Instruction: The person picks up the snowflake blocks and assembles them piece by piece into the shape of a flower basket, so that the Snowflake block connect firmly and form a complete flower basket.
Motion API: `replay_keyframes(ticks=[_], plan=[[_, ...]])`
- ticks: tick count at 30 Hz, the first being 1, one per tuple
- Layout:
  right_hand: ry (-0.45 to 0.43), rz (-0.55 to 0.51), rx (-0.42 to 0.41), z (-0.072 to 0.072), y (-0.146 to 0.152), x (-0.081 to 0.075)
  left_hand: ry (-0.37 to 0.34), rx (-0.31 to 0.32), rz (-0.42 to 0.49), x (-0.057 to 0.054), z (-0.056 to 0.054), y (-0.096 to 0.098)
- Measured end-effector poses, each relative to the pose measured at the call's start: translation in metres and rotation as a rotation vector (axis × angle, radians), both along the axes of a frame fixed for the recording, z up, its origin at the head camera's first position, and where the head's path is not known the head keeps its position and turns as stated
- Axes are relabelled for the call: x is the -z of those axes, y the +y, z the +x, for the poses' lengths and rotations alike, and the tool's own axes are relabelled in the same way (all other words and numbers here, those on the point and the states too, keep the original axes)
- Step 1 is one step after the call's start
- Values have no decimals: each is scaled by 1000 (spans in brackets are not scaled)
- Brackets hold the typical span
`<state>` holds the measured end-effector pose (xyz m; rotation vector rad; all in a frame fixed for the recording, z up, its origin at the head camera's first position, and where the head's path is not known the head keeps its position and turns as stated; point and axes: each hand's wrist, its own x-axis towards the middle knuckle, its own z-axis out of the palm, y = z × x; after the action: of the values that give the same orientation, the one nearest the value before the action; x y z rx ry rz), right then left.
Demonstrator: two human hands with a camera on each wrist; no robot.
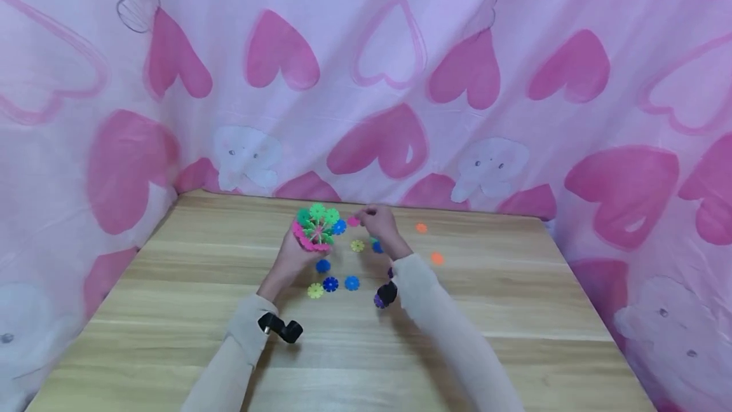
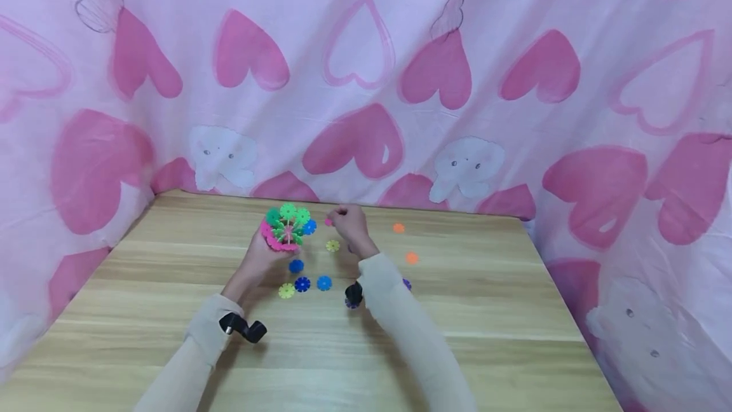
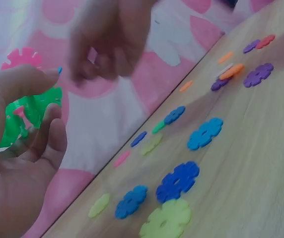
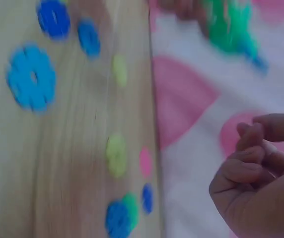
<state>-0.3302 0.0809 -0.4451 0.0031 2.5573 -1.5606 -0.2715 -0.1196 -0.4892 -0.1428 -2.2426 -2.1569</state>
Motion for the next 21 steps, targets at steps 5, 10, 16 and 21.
replay_keyframes(ticks=[5, 10, 16, 21], plan=[[123, 427, -143, -35, 4, 25, 6, 58, 28, -3, 4, -6], [275, 785, -320, -48, -2, 45, 28, 148, 9, -7, 8, -5], [206, 674, -319, -52, -7, 52, 24, 172, 0, -10, 10, -5], [146, 595, -372, -51, -11, 50, 46, 193, 16, -8, 11, -7]])
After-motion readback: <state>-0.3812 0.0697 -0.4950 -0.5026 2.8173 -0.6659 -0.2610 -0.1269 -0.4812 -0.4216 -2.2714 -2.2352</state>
